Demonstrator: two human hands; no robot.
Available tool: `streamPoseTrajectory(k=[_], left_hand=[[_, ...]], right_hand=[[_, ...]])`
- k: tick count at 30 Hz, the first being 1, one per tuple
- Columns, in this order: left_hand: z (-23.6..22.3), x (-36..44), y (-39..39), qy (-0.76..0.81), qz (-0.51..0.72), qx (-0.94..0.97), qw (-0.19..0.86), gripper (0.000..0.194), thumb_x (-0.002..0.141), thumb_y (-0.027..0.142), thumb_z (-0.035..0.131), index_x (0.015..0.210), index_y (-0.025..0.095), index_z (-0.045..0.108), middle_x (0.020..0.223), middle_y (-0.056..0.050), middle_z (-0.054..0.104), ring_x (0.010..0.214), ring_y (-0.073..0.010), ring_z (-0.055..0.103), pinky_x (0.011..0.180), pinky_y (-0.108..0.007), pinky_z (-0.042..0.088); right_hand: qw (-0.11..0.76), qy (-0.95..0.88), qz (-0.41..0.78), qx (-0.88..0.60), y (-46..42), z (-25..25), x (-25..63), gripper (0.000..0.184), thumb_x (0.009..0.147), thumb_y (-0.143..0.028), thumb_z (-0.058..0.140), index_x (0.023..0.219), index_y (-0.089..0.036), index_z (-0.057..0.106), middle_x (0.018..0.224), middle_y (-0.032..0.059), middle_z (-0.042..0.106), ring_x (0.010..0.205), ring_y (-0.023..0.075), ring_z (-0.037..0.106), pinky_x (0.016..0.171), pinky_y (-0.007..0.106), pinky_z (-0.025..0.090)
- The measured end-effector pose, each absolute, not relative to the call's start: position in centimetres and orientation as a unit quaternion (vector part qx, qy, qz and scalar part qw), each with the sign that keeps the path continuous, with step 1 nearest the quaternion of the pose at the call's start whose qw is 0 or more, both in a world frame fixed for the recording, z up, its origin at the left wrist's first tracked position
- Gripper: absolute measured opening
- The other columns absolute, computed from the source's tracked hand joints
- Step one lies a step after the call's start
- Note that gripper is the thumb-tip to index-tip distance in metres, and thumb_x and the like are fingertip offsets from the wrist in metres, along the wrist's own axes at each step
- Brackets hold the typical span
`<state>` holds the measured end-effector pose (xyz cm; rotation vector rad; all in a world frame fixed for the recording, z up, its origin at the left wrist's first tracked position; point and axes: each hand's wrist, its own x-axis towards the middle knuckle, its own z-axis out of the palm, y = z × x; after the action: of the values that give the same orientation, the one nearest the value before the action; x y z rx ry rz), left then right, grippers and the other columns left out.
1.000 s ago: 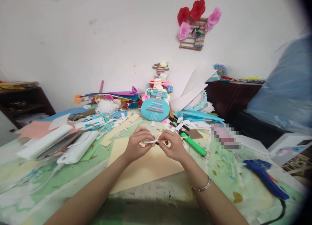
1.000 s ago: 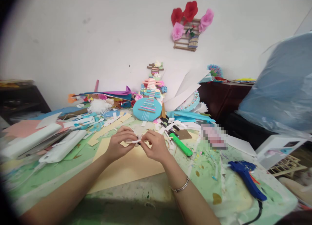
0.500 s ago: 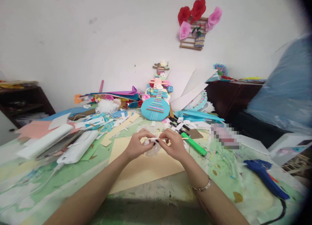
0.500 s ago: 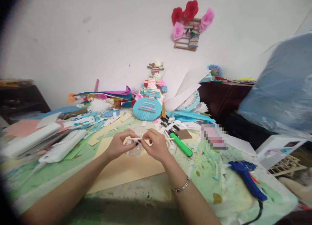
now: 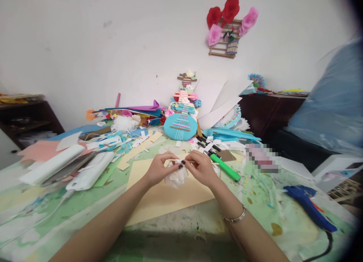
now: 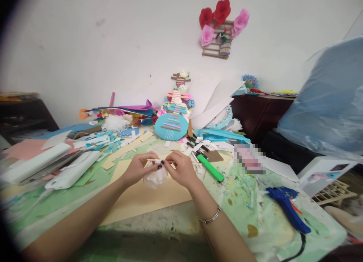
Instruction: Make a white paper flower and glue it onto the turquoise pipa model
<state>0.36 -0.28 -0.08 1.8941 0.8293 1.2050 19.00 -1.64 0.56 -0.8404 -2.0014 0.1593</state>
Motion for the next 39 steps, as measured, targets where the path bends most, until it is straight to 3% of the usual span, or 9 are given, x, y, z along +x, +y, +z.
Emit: streamPoseTrajectory(k=[15,21,31,39], left_hand=[[0.26,0.78,-0.61,0.332,0.466,0.721,0.391,0.016,0.07,0.028,0.069,0.065,0.012,0.07,0.064,-0.004,0.06,0.063,-0.0138,0.054,0.061,-0.025,0.04],[0.29,0.89,-0.71,0.329,0.478,0.719,0.384,0.016,0.068,0.027,0.071,0.063,0.012,0.071,0.062,-0.004,0.06,0.061,-0.0133,0.054,0.06,-0.025,0.04],[-0.23,0.77,-0.38,0.324,0.456,0.737,0.379,0.029,0.073,0.041,0.067,0.067,0.014,0.075,0.064,-0.006,0.063,0.064,-0.015,0.054,0.061,-0.026,0.041],[-0.37,0.7,-0.18,0.31,0.459,0.735,0.39,0.027,0.073,0.04,0.067,0.071,0.014,0.076,0.064,-0.006,0.064,0.063,-0.0151,0.054,0.061,-0.027,0.041]], right_hand=[[0.417,-0.84,0.08,-0.338,-1.64,0.73,19.27,0.022,0.087,-0.022,0.049,0.067,-0.016,0.056,0.062,-0.0001,0.049,0.058,0.0113,0.045,0.055,0.024,0.03],[0.405,-0.841,0.077,-0.35,-1.62,0.68,19.24,0.027,0.086,-0.021,0.047,0.059,-0.017,0.048,0.057,-0.0018,0.045,0.055,0.0105,0.043,0.054,0.023,0.027],[0.413,-0.825,0.07,-0.378,-1.46,0.33,18.93,0.03,0.087,-0.026,0.046,0.058,-0.018,0.045,0.054,-0.0023,0.045,0.05,0.0097,0.04,0.051,0.023,0.026],[0.428,-0.816,0.071,-0.381,-1.58,0.4,18.81,0.029,0.087,-0.028,0.048,0.059,-0.018,0.046,0.054,-0.002,0.046,0.05,0.0099,0.04,0.051,0.023,0.027]])
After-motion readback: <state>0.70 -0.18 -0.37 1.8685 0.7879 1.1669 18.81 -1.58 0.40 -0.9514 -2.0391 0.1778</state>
